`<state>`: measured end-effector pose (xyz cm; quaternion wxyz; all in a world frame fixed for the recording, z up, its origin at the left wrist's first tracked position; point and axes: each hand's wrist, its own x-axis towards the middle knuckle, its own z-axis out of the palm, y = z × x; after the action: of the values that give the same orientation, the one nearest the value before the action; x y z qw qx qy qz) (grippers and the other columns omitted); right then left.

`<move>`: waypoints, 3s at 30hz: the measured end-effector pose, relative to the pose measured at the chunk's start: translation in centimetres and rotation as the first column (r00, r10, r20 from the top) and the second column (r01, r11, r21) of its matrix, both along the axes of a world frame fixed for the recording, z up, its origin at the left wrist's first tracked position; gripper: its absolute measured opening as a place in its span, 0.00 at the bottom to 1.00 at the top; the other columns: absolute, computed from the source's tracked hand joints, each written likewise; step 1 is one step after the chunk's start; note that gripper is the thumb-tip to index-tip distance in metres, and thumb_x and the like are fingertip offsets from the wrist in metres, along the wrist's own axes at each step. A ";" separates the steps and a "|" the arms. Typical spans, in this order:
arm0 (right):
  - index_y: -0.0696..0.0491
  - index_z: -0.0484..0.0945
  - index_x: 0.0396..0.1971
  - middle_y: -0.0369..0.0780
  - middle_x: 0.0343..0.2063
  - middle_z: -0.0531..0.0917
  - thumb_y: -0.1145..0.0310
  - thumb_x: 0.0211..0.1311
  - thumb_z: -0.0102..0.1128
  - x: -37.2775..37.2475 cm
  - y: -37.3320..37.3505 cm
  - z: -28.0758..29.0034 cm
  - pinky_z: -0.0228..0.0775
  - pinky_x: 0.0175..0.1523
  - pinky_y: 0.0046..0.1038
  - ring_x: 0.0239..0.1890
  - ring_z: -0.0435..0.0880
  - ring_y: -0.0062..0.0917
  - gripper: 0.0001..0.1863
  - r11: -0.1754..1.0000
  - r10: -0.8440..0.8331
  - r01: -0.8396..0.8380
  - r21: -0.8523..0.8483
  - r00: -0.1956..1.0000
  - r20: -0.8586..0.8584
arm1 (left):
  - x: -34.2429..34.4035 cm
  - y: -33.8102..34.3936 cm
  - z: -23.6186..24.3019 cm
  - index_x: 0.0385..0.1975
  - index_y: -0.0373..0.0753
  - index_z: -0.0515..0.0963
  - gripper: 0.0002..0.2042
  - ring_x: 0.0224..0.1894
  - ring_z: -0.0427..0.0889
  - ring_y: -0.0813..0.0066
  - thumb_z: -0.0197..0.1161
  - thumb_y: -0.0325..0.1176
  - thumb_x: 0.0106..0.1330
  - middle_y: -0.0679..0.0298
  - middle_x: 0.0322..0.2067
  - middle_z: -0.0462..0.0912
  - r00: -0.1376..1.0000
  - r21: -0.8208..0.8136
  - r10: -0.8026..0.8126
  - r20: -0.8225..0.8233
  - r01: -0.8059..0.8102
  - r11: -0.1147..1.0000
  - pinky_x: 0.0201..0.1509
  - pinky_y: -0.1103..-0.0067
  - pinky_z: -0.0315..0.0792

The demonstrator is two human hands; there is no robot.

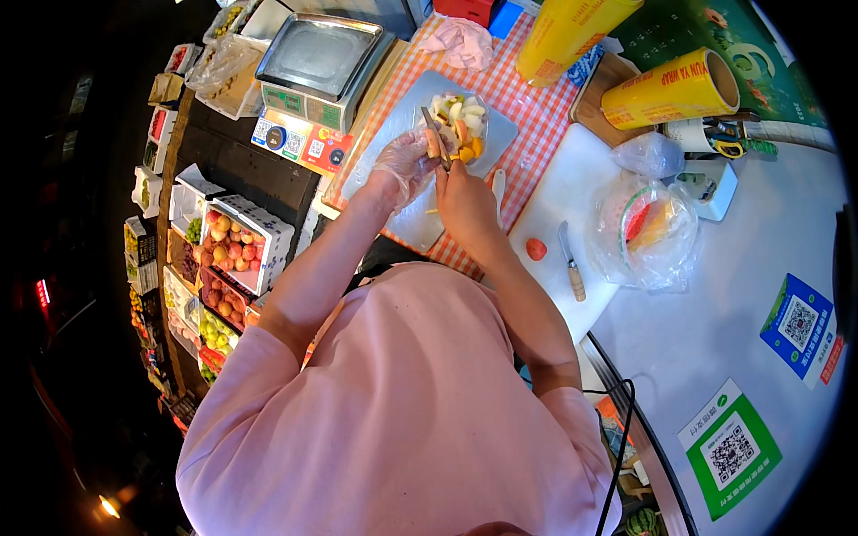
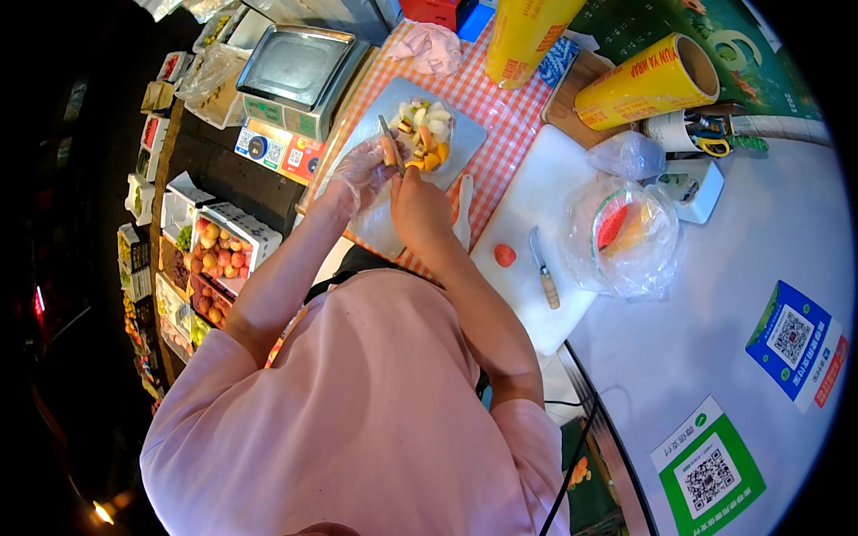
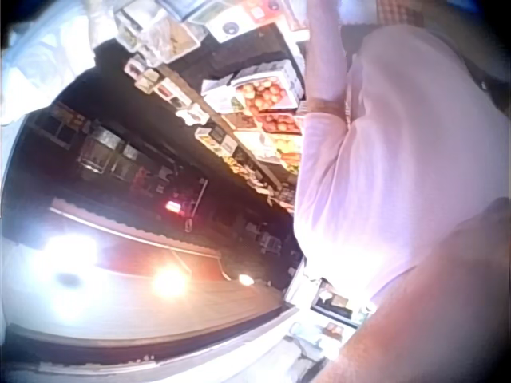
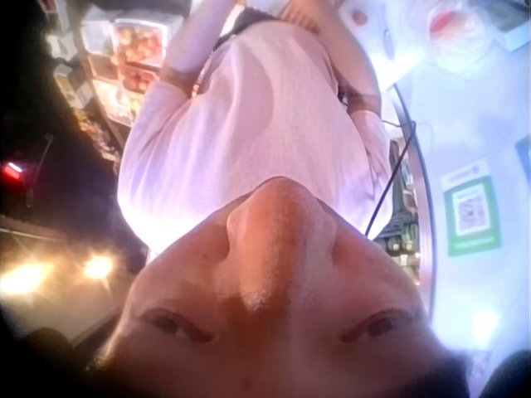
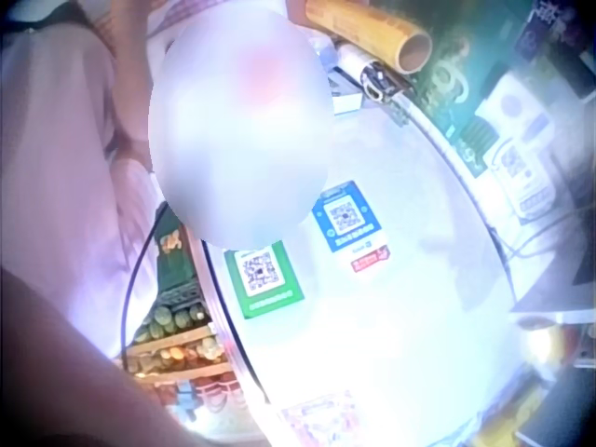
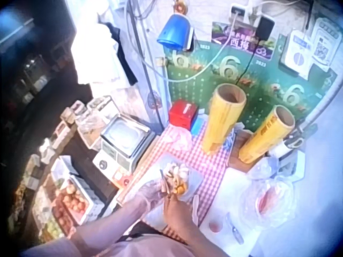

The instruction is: The person peels and slices a peach, then cuts a banana into small pieces on a cutting board. The person places the cut fruit into a clear plastic container and adds a small amount of liquid from a bottle.

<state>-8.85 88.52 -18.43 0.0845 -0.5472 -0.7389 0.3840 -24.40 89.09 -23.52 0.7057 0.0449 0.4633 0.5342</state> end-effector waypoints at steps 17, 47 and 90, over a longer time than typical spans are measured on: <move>0.56 0.75 0.45 0.44 0.26 0.80 0.69 0.62 0.59 2.4 0.5 0.5 0.79 0.27 0.31 0.23 0.86 0.32 0.13 0.800 0.197 -0.292 0.525 0.953 0.231 | 0.0 -1.0 2.1 0.55 0.40 0.77 0.16 0.44 0.82 0.78 0.64 0.37 0.70 0.65 0.44 0.84 0.998 -0.012 0.031 0.061 -0.030 0.999 0.47 0.82 0.77; 0.57 0.75 0.36 0.48 0.25 0.84 0.60 0.71 0.54 -0.4 -7.1 -0.2 0.76 0.32 0.44 0.25 0.84 0.46 0.14 0.963 0.192 -0.156 0.217 0.969 -0.154 | -2.6 -11.3 2.0 0.60 0.39 0.73 0.17 0.53 0.81 0.69 0.59 0.35 0.74 0.60 0.53 0.80 0.965 0.023 0.222 0.140 -0.228 0.973 0.58 0.75 0.77; 0.61 0.75 0.24 0.53 0.21 0.81 0.63 0.57 0.66 -0.5 -1.2 0.3 0.72 0.32 0.42 0.27 0.83 0.48 0.15 0.996 -0.088 0.094 -0.011 0.885 -0.457 | -0.2 -7.3 2.7 0.50 0.34 0.83 0.12 0.43 0.83 0.78 0.64 0.31 0.71 0.63 0.42 0.86 0.789 0.136 0.056 -0.612 0.035 0.990 0.51 0.80 0.77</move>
<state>-9.37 87.32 -18.17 0.2769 -0.4751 -0.6740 0.4933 -24.64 81.78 -20.79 0.5090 0.2625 0.6290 0.5257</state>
